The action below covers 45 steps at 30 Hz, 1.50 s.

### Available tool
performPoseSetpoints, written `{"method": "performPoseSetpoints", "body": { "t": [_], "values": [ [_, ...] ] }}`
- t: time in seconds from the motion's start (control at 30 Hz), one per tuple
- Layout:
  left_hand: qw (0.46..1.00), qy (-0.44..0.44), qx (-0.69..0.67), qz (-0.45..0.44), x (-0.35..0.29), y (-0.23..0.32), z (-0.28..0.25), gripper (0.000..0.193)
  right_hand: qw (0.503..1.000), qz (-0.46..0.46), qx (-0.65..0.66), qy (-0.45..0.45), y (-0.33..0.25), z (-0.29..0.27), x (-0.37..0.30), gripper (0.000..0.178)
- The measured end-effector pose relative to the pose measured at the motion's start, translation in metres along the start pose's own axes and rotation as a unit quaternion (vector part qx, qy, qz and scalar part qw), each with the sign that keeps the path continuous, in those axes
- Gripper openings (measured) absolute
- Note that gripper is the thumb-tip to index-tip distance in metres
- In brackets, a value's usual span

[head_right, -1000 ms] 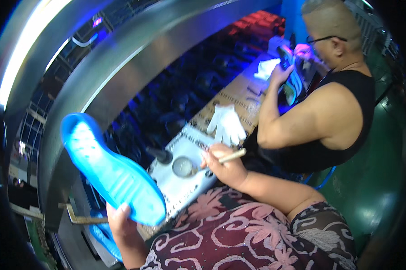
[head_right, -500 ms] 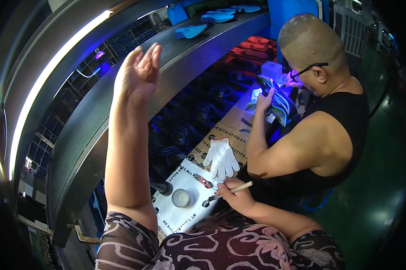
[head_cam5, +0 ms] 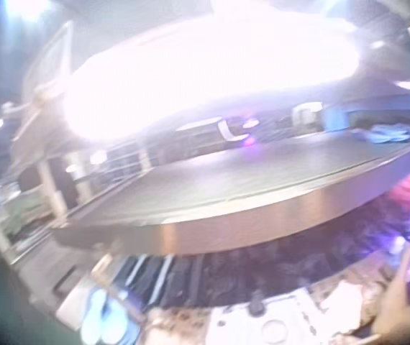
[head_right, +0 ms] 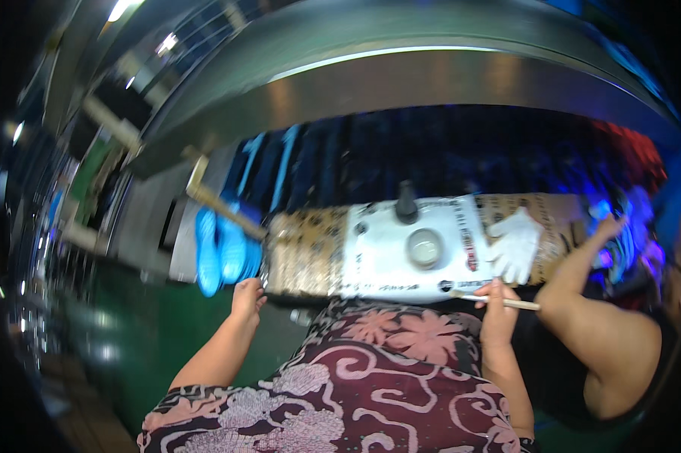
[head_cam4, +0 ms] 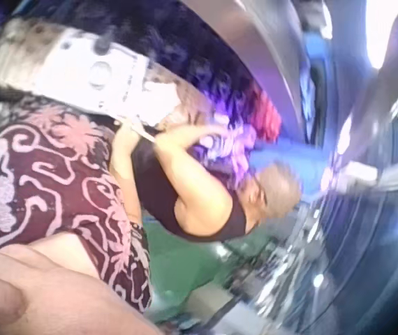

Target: The person dips a brush into an adhesive container, applies glue across the surfaces of shoe soles, and places the soles onto an overhead conveyor belt.

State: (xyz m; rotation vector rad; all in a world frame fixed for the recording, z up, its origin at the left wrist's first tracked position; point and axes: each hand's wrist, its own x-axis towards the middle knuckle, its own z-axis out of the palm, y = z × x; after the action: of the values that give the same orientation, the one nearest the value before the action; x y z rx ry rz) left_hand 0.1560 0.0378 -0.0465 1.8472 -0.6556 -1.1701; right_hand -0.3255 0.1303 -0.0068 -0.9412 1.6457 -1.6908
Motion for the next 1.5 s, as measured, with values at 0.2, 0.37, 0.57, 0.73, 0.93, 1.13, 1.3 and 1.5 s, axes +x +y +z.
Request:
{"method": "performPoseSetpoints", "body": {
  "t": [0.2, 0.37, 0.57, 0.73, 0.93, 1.13, 1.3, 1.5],
  "values": [
    [0.937, 0.170, -0.273, -0.139, 0.030, -0.041, -0.085, 0.086, 0.994, 0.006, 0.032, -0.100, -0.002, 0.048, 0.023, 0.038],
    [0.909, 0.071, -0.383, -0.147, 0.079, -0.021, -0.078, 0.085, 0.988, -0.012, 0.014, -0.151, -0.013, 0.075, 0.021, 0.036],
    [0.968, -0.059, -0.220, -0.100, 0.105, -0.036, -0.095, 0.044, 0.992, 0.015, -0.007, -0.126, -0.002, 0.066, 0.011, 0.036],
    [0.973, -0.082, -0.209, -0.047, 0.044, -0.068, -0.124, 0.060, 0.993, 0.023, -0.020, -0.112, 0.002, 0.061, 0.011, 0.037],
    [0.984, -0.099, -0.088, -0.119, -0.043, -0.097, -0.134, 0.068, 0.989, 0.046, -0.031, -0.139, 0.007, 0.063, 0.015, 0.036],
    [0.968, -0.205, -0.108, -0.096, -0.048, -0.054, -0.033, 0.053, 0.987, 0.029, -0.036, -0.154, 0.010, 0.075, 0.014, 0.035],
    [0.944, -0.281, -0.130, -0.110, -0.036, -0.030, -0.001, 0.054, 0.989, 0.025, -0.023, -0.146, -0.002, 0.073, 0.013, 0.035],
    [0.922, 0.354, -0.157, -0.022, 0.052, -0.037, -0.124, 0.066, 0.994, 0.030, -0.033, -0.098, 0.008, 0.058, 0.011, 0.038]
  ]
}}
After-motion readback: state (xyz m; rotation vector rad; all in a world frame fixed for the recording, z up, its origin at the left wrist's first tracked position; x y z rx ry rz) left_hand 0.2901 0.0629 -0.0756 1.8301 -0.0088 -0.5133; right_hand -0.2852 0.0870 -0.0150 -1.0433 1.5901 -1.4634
